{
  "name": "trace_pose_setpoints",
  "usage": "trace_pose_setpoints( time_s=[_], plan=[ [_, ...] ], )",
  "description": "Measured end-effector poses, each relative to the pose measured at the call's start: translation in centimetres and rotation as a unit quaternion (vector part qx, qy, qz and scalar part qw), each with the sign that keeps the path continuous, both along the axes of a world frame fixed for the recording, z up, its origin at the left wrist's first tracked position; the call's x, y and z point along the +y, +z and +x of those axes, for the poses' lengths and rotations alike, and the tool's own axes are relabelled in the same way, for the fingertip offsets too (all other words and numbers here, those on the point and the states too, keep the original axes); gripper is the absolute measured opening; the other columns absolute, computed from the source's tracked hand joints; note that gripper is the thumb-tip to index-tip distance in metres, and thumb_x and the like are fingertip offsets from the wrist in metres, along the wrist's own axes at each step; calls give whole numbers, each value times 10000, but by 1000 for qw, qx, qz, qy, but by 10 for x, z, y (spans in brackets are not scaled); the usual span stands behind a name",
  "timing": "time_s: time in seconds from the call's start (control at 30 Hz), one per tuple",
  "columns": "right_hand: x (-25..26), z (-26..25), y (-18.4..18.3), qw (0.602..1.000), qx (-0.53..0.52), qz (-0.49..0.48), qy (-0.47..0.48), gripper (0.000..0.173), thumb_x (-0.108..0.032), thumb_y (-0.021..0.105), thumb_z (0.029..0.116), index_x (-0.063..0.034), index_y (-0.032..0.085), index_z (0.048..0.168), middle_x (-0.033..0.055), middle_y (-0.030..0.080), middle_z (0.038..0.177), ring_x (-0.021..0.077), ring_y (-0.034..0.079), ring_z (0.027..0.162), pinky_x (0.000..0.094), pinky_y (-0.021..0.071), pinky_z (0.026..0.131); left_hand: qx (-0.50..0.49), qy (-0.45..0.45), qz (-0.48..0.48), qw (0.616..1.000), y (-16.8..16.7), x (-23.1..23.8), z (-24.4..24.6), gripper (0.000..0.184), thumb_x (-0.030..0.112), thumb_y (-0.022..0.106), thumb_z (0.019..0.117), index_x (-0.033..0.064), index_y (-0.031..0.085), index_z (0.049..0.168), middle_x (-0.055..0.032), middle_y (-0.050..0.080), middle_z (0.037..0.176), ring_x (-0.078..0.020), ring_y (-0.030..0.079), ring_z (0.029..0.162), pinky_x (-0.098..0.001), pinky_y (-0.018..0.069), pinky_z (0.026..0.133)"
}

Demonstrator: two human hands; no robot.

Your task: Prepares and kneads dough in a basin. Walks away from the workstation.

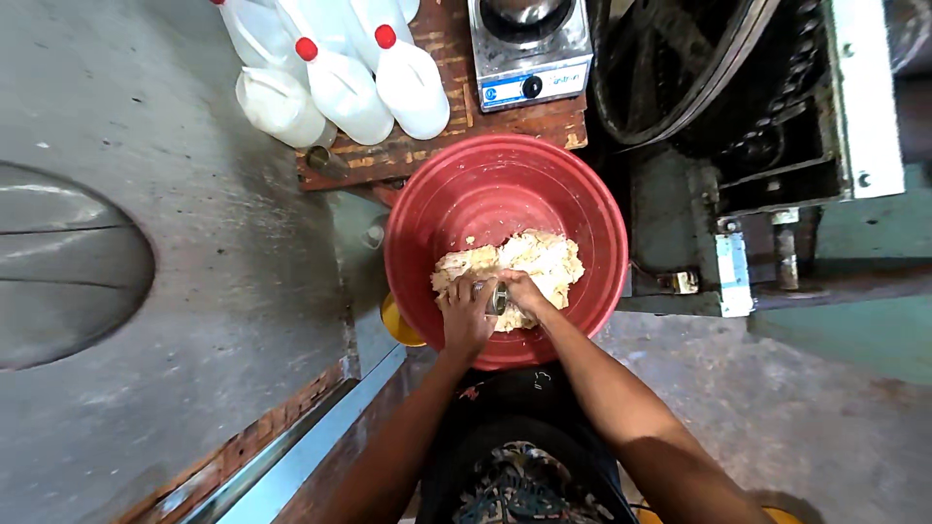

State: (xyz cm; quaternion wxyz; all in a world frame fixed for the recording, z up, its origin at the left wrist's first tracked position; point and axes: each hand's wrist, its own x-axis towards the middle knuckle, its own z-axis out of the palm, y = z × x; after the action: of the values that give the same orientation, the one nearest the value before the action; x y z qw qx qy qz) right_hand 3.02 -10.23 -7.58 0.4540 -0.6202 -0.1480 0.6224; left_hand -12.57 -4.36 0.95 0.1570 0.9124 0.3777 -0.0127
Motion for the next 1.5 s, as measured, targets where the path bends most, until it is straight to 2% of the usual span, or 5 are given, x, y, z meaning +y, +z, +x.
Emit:
trace_pose_setpoints(
  time_s=[0.23, 0.4, 1.03, 1.3, 1.5],
  plan=[
    [-24, 22, -6, 994, 59, -68, -56, 279, -106, 520, 1048, 31, 637, 1262, 152, 737, 1030, 221, 732, 834, 396, 630, 770, -117, 51, -85, 988, -14, 9, -7, 755, 374, 865, 657, 332, 620, 1370, -73, 575, 1397, -325, 502, 1323, -579, 459, 1029],
    [-40, 55, -23, 952, -227, -184, 89, 258, -182, 627, 981, -52, 714, 1187, 148, 734, 1138, 268, 728, 1026, 492, 594, 954, -222, 133, -120, 959, -16, 46, -3, 763, 311, 907, 653, 205, 631, 1356, -124, 576, 1388, -313, 512, 1322, -516, 476, 1082],
    [121, 16, -121, 730, -358, -372, 449, 512, -172, 737, 838, -18, 607, 1309, 254, 593, 1364, 439, 620, 1211, 632, 561, 875, -270, 449, -54, 850, -158, 445, 34, 949, 430, 890, 730, 91, 451, 1500, -231, 516, 1429, -318, 528, 1316, -439, 471, 1099],
    [100, 44, -134, 788, -334, -231, 462, 591, -224, 763, 856, 28, 573, 1356, 254, 588, 1379, 421, 584, 1270, 599, 494, 1044, -250, 420, -68, 870, -153, 428, 33, 1157, 541, 843, 765, 48, 226, 1611, -216, 420, 1544, -262, 475, 1391, -361, 436, 1144],
    [99, 83, -87, 832, -171, -181, 497, 626, -423, 640, 980, -52, 490, 1461, 221, 642, 1318, 382, 635, 1217, 612, 499, 1044, -87, 224, -125, 963, -79, 203, -6, 439, 348, 583, 1031, 82, 595, 1380, -130, 637, 1337, -240, 626, 1229, -467, 525, 1052]
  ],
)
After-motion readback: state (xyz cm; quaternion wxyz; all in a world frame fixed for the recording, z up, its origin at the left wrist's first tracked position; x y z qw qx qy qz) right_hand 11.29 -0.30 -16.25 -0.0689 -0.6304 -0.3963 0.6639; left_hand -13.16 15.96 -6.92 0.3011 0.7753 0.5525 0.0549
